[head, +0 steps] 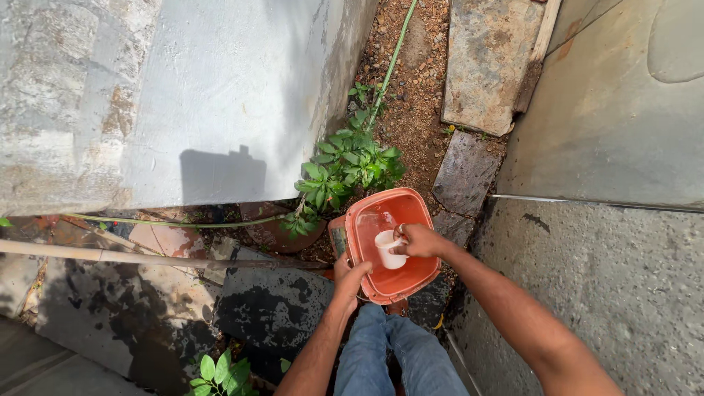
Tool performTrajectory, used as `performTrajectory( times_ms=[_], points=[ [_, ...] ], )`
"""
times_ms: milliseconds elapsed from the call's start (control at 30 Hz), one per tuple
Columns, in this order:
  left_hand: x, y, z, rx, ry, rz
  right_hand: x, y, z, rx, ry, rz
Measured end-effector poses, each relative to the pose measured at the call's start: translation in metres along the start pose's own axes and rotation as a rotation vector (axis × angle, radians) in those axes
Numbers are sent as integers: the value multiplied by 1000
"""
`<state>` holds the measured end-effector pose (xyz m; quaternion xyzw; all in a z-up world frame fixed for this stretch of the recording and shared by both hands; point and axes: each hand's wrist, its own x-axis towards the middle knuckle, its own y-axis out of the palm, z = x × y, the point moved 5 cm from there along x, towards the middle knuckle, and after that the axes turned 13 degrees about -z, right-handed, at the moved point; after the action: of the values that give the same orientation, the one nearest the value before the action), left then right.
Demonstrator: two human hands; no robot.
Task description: The person waters plants by scooping water from a bucket with a cup and pouring it onto various plants and soil, then washes the cup in the bucket.
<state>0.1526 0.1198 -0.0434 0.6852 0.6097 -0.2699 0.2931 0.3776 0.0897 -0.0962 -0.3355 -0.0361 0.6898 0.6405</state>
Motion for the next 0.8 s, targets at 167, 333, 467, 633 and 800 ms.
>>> performTrajectory(
  times_ms=[167, 333, 467, 633, 800],
  points=[
    [-28, -3, -28, 38, -1, 21, 1, 116, -68, 294, 496, 113],
    [-62, -13, -40, -32, 25, 94, 9, 131, -64, 251, 665, 52],
    [-72, -30, -28, -11, 76, 115, -1, 145, -56, 64, 663, 132],
    [-85, -48, -17, -21, 119, 172, 6, 164, -39, -395, 482, 53],
    [-96, -75, -24, 148, 149, 36, 10, 180, -10, -321, 272, -166]
  ],
)
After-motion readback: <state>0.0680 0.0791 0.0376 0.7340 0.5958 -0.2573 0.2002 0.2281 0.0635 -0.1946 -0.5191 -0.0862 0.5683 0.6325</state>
